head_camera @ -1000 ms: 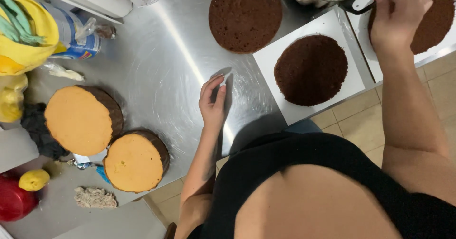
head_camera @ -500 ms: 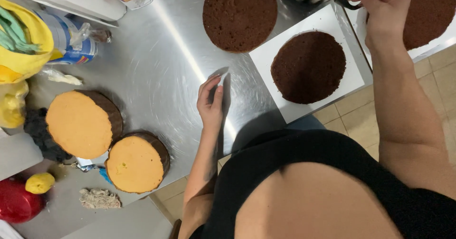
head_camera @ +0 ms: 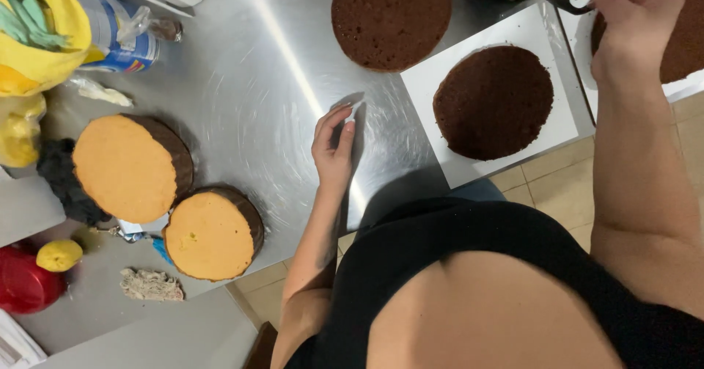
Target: Applying syrup to chocolate cake layers using a spoon to moisten them.
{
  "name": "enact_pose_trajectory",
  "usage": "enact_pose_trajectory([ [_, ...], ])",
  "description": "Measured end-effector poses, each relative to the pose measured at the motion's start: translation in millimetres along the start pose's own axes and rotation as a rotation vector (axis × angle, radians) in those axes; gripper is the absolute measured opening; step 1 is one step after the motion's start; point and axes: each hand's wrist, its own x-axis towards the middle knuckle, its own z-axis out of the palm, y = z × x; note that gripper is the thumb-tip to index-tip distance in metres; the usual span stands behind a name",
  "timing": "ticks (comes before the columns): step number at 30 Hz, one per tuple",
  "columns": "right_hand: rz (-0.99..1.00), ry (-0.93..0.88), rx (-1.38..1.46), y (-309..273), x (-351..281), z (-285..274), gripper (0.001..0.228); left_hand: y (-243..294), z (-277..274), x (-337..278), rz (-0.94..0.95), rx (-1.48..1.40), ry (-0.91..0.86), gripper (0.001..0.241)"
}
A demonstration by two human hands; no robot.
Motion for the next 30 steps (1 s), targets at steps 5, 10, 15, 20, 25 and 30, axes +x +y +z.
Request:
enact_pose_trajectory([
  [5, -0.148, -0.176, 0.142, -8, -14, 24, 0.026, -2, -1, -1, 0.009, -0.03, 0.002, 0.02],
  [10, 0.013, -0.221, 0.139, 0, -31, 46, 0.022, -3, -7, -5, -0.006, -0.02, 0.014, 0.019],
  [15, 0.094, -0.253, 0.198, 25, -42, 54, 0.02, -6, -11, -7, -0.015, -0.022, 0.016, 0.02],
  [20, -0.112, -0.175, 0.071, 47, -37, 58, 0.023, -7, -10, -8, -0.026, -0.024, 0.009, 0.019],
  [25, -0.217, -0.184, 0.011, 32, -35, 59, 0.024, -7, -9, -7, -0.013, -0.021, 0.007, 0.019],
  [30, -0.192, -0.189, -0.074, 24, -46, 50, 0.022, -7, -11, -7, -0.006, 0.003, 0.012, 0.02],
])
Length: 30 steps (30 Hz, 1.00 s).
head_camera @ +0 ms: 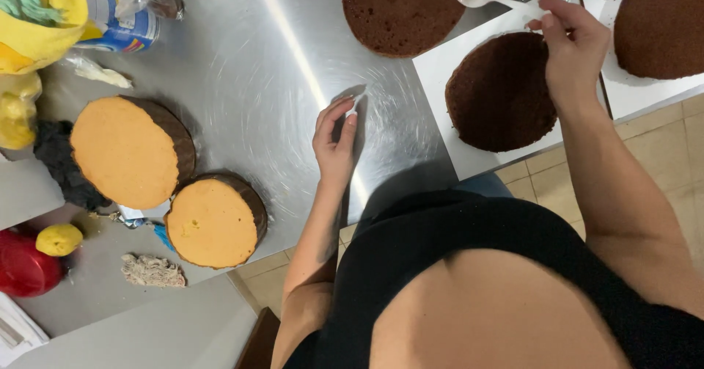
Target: Applying syrup to chocolate cake layers using a spoon to moisten them.
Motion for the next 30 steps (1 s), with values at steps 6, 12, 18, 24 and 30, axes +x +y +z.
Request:
enact_pose_trajectory([
  [6, -0.043, -0.079, -0.115, -18, -19, -9, 0.022, -1, 1, 0, -0.005, -0.009, -0.002, 0.02],
  [12, -0.174, -0.126, -0.292, -43, -25, 1, 0.017, -1, 3, 0, 0.013, -0.03, -0.005, 0.019],
  [18, -0.21, -0.17, -0.297, -54, -21, 27, 0.017, -1, -1, -2, 0.02, -0.029, 0.004, 0.02],
  [24, -0.44, -0.173, -0.375, -69, -5, 63, 0.019, -3, 0, -4, 0.0, -0.031, 0.008, 0.019],
  [30, -0.586, -0.077, -0.399, -74, 26, 91, 0.021, 0, 1, -4, 0.004, -0.031, -0.004, 0.019],
])
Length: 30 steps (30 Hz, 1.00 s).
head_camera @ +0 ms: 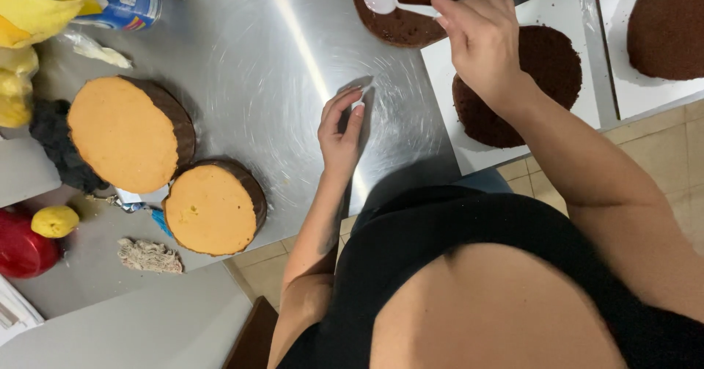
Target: Applying syrup to chocolate cake layers using a spoon to moisten them.
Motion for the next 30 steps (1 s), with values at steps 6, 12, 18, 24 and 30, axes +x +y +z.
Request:
enact_pose_trajectory([
  [6, 0.138, 0.086, 0.258, 24, 9, -26, 0.023, 1, -1, 2, -0.008, 0.014, -0.007, 0.02],
  [12, 0.439, 0.212, 0.443, 98, -43, -96, 0.013, 0, 0, 7, 0.002, 0.013, -0.016, 0.02],
  [18, 0.162, 0.239, 0.143, 134, -74, -129, 0.011, 4, 6, 10, 0.004, 0.027, -0.03, 0.019],
  [24, 0.16, 0.117, -0.131, 126, -75, -121, 0.01, 4, 7, 9, -0.006, 0.019, -0.038, 0.019],
  [30, 0.455, 0.162, 0.212, 140, -81, -106, 0.014, 2, 5, 7, 0.002, 0.019, -0.036, 0.019],
])
